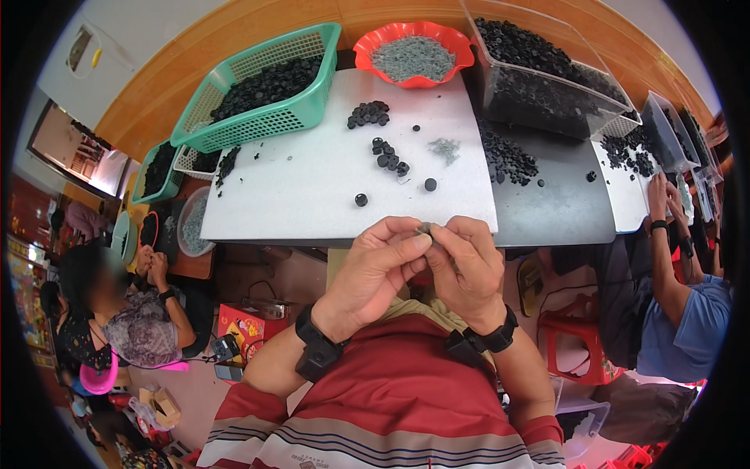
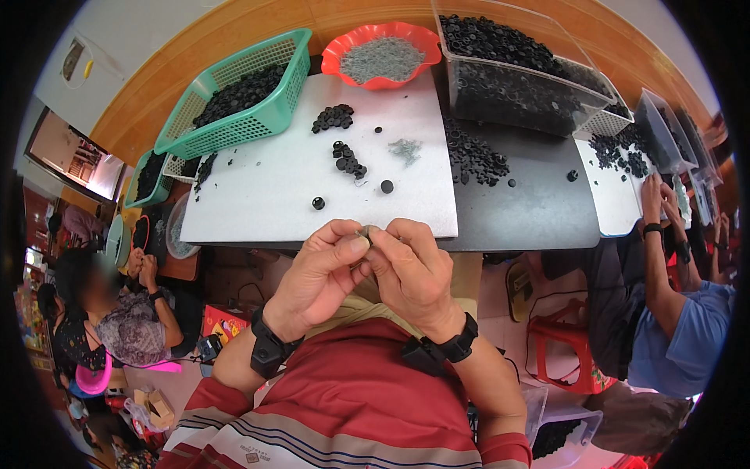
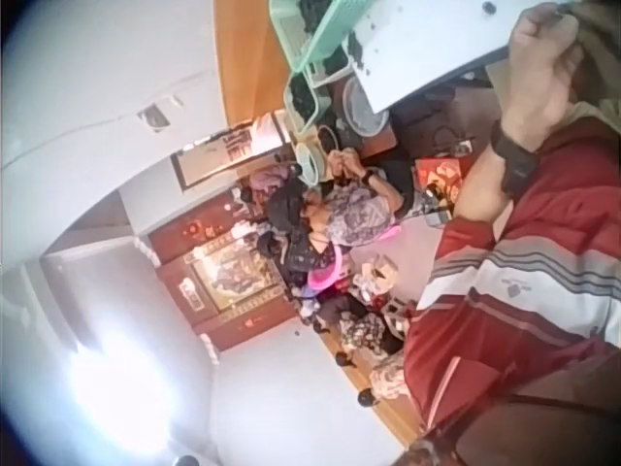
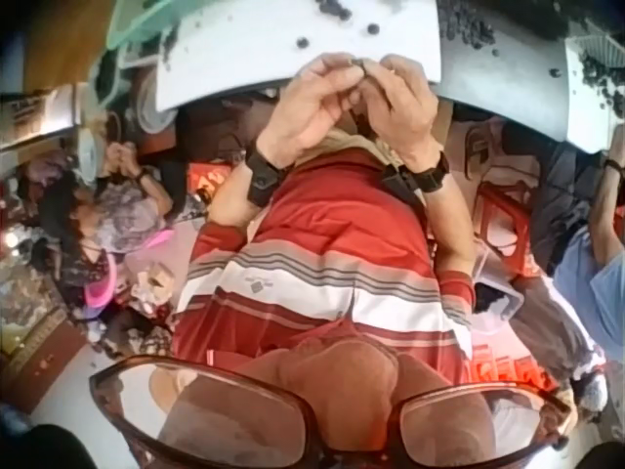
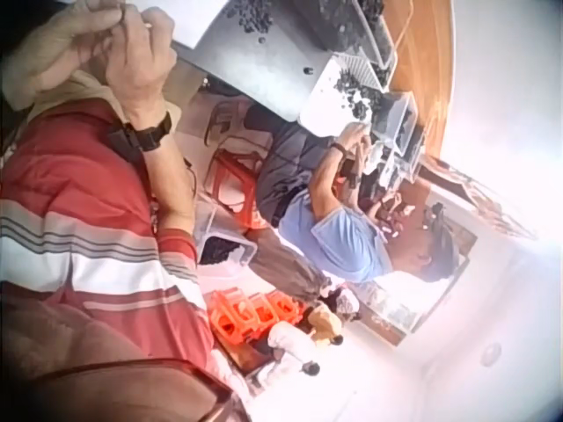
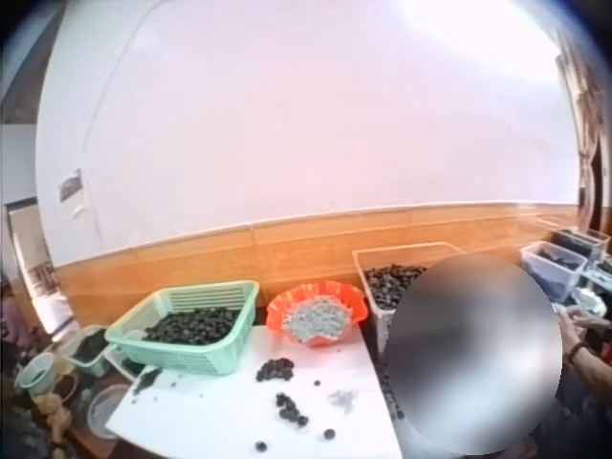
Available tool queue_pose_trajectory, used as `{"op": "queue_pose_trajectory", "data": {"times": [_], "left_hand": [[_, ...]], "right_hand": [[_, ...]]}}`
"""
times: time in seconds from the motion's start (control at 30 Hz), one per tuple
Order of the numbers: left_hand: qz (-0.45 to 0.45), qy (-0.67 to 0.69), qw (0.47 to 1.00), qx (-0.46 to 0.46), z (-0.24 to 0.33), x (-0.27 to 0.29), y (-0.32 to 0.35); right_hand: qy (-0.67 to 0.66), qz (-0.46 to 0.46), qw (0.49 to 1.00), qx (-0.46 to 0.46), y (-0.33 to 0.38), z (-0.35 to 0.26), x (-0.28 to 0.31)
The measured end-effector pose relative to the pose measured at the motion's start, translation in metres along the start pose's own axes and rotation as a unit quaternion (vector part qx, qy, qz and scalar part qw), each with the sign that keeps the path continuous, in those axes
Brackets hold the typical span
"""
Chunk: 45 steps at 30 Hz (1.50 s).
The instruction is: Inspecting and sorting small black rubber or plastic components into different containers.
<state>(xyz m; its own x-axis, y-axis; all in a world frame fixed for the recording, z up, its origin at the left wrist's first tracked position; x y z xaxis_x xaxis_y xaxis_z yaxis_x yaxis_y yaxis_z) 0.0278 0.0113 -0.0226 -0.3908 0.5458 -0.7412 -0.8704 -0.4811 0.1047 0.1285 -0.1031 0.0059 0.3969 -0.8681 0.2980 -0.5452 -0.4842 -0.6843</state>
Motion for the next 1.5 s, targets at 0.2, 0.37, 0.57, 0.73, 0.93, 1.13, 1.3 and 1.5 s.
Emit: {"op": "queue_pose_trajectory", "data": {"times": [0.2, 0.37, 0.57, 0.73, 0.93, 1.13, 1.3, 1.5], "left_hand": [[0.012, -0.073, 0.997, -0.037, 0.007, -0.011, 0.006], [0.045, -0.359, 0.913, -0.189, 0.031, 0.002, 0.008], [0.057, -0.756, 0.546, -0.357, 0.075, 0.023, -0.012], [0.039, -0.795, 0.542, -0.271, 0.073, 0.03, -0.023], [-0.012, -0.754, 0.602, -0.261, 0.069, 0.023, -0.027], [-0.132, -0.748, 0.569, -0.315, 0.07, 0.014, -0.025], [-0.16, -0.744, 0.581, -0.287, 0.075, 0.011, -0.028], [-0.105, -0.626, 0.737, -0.232, 0.079, 0.019, -0.03]], "right_hand": [[-0.014, 0.001, 1.0, -0.015, 0.001, 0.003, 0.0], [-0.055, -0.007, 0.996, -0.064, 0.005, 0.008, 0.003], [-0.092, -0.007, 0.992, -0.091, 0.007, 0.011, 0.006], [-0.1, -0.013, 0.99, -0.096, 0.009, 0.012, 0.008], [-0.105, -0.018, 0.989, -0.105, 0.01, 0.013, 0.011], [-0.11, -0.021, 0.987, -0.111, 0.012, 0.012, 0.013], [-0.117, -0.019, 0.985, -0.121, 0.013, 0.013, 0.015], [-0.117, -0.02, 0.985, -0.127, 0.014, 0.015, 0.015]]}}
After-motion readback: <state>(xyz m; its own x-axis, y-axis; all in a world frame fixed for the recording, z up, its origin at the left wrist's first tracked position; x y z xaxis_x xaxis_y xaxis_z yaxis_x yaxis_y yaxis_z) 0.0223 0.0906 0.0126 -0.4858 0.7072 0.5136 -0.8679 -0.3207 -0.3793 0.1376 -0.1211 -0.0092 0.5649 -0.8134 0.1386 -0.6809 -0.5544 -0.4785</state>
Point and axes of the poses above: each hand's wrist, its own y-axis away from the middle knuckle, its own x-axis out of the back of the hand, z = x × y, the point moved 4 cm from there along -y, towards the middle knuckle, and after that the axes turned 12 degrees about -x, right-handed, at the moved point
